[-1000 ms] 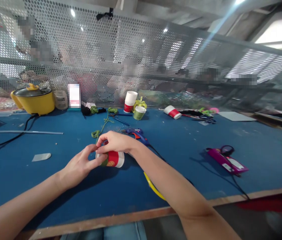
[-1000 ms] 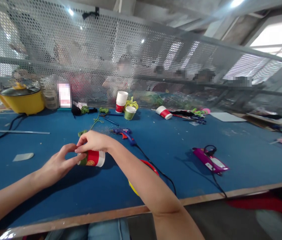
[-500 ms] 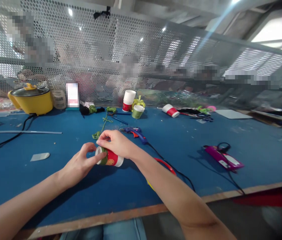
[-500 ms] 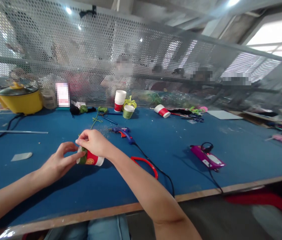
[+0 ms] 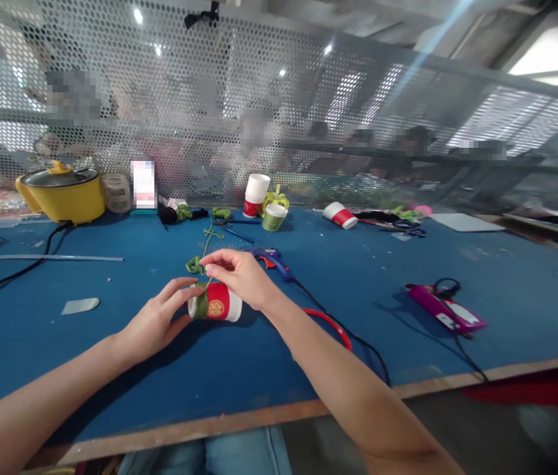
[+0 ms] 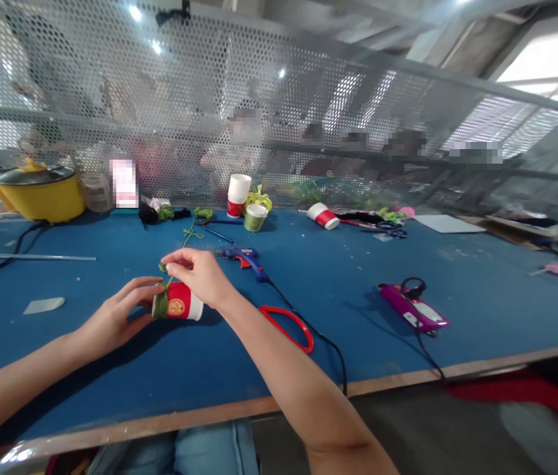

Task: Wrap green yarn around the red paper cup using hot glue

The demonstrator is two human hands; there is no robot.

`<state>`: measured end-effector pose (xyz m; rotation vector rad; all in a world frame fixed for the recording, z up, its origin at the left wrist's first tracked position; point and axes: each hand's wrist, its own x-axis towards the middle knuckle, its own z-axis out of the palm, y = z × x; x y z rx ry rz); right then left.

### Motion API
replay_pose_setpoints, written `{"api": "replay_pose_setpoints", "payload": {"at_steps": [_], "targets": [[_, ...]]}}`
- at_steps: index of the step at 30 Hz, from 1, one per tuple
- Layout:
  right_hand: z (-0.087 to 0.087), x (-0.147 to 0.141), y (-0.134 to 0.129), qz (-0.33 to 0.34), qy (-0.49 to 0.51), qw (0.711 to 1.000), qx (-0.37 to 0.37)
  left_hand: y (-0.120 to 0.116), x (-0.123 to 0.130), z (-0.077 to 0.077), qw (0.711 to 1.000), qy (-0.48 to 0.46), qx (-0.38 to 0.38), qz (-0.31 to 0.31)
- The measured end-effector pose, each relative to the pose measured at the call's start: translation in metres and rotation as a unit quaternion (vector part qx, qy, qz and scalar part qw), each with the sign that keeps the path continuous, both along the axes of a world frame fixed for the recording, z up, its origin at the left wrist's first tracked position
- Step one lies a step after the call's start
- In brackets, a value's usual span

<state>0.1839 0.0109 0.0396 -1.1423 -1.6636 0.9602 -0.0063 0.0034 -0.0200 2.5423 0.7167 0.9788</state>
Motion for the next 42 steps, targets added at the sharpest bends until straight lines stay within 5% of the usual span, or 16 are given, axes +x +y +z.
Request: {"api": "replay_pose_setpoints", "payload": {"at_steps": [7, 17, 30, 42], "targets": [[-0.004, -0.001, 0.002, -0.006, 0.061, 0.998, -0.031, -0.003, 0.002, 0.005, 0.996, -0.033, -0.078, -0.039], [0.004, 0.001, -0.001, -0.015, 0.056, 0.998, -0.039, -0.006, 0.007, 0.009, 0.973, -0.074, -0.217, 0.001], [-0.002, 0.000, 0.004, -0.005, 0.024, 1.000, -0.019, -0.008, 0.006, 0.011, 0.980, -0.073, -0.182, -0.042], [-0.001, -0.002, -0.001, 0.007, -0.017, 0.999, -0.050, -0.009, 0.003, 0.014, 0.996, -0.042, -0.061, -0.059]]}}
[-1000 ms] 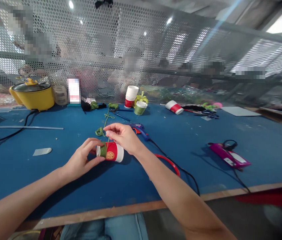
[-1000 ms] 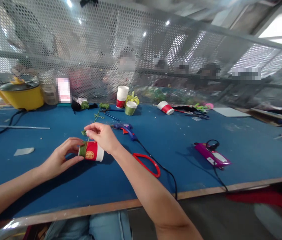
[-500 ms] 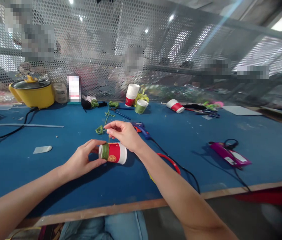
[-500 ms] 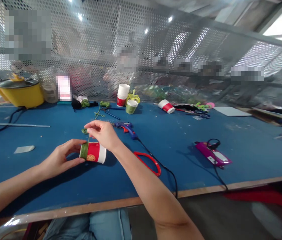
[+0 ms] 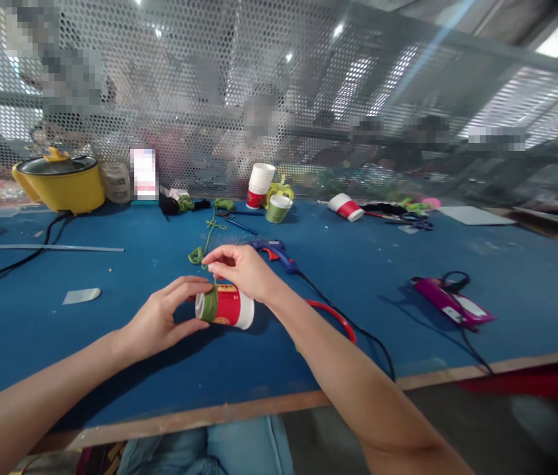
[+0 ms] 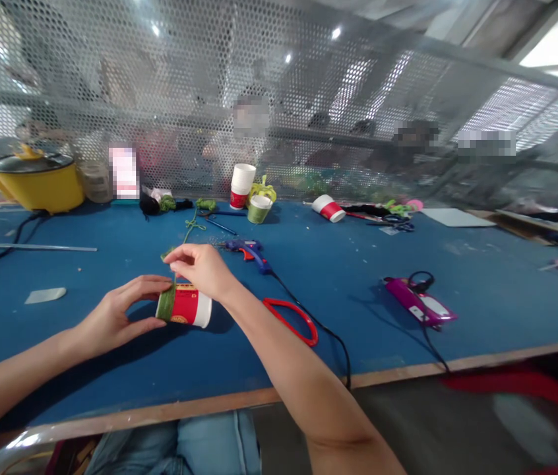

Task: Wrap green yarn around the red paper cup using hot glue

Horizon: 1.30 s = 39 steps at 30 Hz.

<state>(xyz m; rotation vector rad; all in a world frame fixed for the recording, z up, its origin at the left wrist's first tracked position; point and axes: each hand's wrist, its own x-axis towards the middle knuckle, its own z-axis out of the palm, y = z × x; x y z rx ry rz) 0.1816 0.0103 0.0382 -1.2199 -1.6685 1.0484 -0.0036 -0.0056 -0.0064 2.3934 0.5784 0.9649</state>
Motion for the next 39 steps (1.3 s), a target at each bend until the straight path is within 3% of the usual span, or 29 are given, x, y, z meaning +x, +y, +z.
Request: {"api": "replay_pose_setpoints", "payload": {"at_steps": [12, 24, 34, 39], "targets": [[-0.0022, 0.0018, 0.0005, -0.007, -0.067, 0.997, 0.046, 0.0000, 0.0003, -0.0010, 0.999, 0.002, 0.038, 0.010], [-0.0039, 0.0008, -0.0030, 0.013, -0.118, 0.992, 0.036, -0.0024, 0.0025, -0.0063, 0.998, 0.017, 0.054, 0.022], [-0.0058, 0.0001, -0.0039, 0.012, -0.145, 0.988, 0.050, -0.0028, 0.0029, -0.0029, 0.999, 0.012, 0.033, 0.012], [-0.0040, 0.0003, -0.0040, 0.020, -0.124, 0.992, 0.031, -0.0032, 0.0026, -0.0001, 0.998, 0.034, 0.059, 0.015]]}}
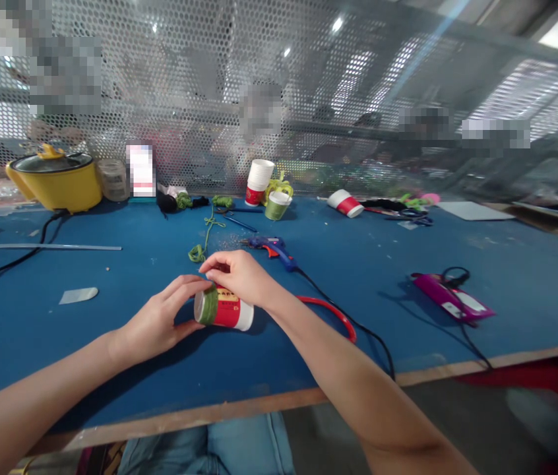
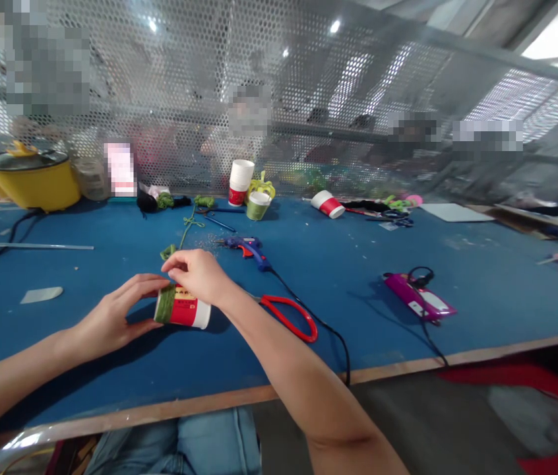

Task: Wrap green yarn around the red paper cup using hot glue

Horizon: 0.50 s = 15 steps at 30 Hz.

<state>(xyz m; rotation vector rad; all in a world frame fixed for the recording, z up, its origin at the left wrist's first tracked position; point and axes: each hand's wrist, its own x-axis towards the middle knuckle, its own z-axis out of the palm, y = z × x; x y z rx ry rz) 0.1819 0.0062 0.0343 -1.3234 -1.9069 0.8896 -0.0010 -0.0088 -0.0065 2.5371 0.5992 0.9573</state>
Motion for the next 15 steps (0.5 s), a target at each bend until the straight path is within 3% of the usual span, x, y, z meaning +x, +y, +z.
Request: {"api": "replay_pose_setpoints", "payload": {"at_steps": [7, 15], "targets": [[0.007, -0.001, 0.003, 0.038, 0.074, 0.994, -0.075, -0.001, 0.000, 0.003, 0.998, 0.031, 0.057, -0.005], [0.011, -0.008, 0.008, 0.042, 0.094, 0.989, -0.109, -0.001, -0.001, -0.002, 0.996, 0.063, 0.057, 0.001]]}}
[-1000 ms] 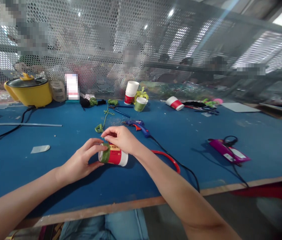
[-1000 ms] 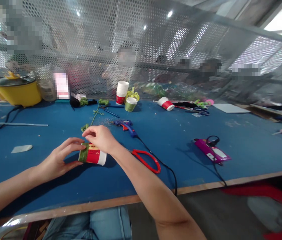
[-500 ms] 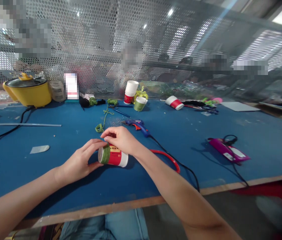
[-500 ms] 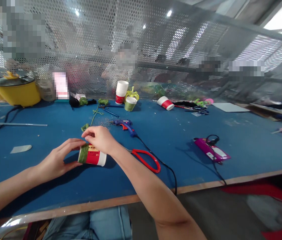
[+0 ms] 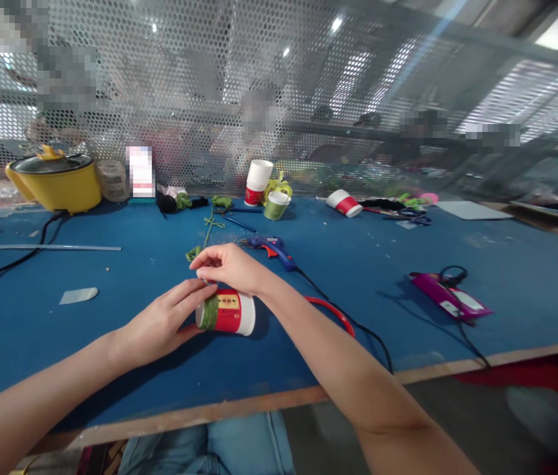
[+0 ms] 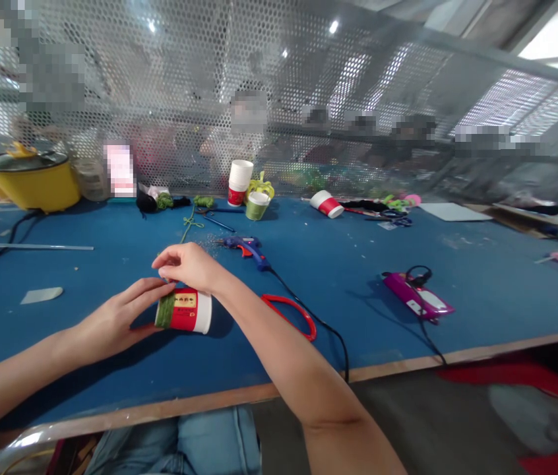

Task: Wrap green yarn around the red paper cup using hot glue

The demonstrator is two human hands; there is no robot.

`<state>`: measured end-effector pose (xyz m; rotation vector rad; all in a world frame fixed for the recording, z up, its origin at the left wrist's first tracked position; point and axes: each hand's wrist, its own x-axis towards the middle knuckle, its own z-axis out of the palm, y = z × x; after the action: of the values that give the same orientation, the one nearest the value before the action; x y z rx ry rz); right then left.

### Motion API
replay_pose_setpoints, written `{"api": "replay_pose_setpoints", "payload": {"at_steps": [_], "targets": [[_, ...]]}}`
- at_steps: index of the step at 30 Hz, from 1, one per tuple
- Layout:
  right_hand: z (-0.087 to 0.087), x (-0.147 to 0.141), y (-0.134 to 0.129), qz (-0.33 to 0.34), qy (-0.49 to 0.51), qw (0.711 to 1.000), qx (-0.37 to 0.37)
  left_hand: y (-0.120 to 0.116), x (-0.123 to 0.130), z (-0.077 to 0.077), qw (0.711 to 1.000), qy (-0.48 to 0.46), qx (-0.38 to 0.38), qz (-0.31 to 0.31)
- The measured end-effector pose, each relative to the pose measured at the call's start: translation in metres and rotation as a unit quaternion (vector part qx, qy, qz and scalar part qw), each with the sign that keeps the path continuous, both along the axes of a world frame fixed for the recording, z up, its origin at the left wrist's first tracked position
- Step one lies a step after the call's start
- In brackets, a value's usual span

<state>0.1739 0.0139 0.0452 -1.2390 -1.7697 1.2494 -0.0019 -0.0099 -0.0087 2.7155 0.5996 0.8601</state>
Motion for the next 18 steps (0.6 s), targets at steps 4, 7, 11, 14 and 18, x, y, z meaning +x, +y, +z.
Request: {"api": "replay_pose_setpoints", "payload": {"at_steps": [4, 7, 11, 14, 18], "targets": [[-0.004, -0.006, 0.005, 0.010, -0.016, 1.000, 0.023, 0.000, 0.000, -0.004, 1.000, 0.007, 0.003, 0.002], [-0.005, -0.003, 0.011, -0.012, -0.046, 0.999, 0.024, 0.000, 0.000, -0.004, 1.000, 0.016, 0.001, 0.008], [0.005, 0.027, 0.021, -0.113, -0.141, 0.981, 0.072, 0.002, -0.002, -0.002, 0.999, 0.028, 0.001, 0.020], [0.014, 0.064, 0.026, -0.215, -0.278, 0.923, 0.155, 0.003, -0.004, -0.001, 0.999, 0.026, 0.011, 0.027], [0.002, 0.106, 0.030, -0.293, -0.474, 0.824, 0.101, 0.005, -0.005, -0.001, 0.999, 0.027, 0.036, 0.031]]}}
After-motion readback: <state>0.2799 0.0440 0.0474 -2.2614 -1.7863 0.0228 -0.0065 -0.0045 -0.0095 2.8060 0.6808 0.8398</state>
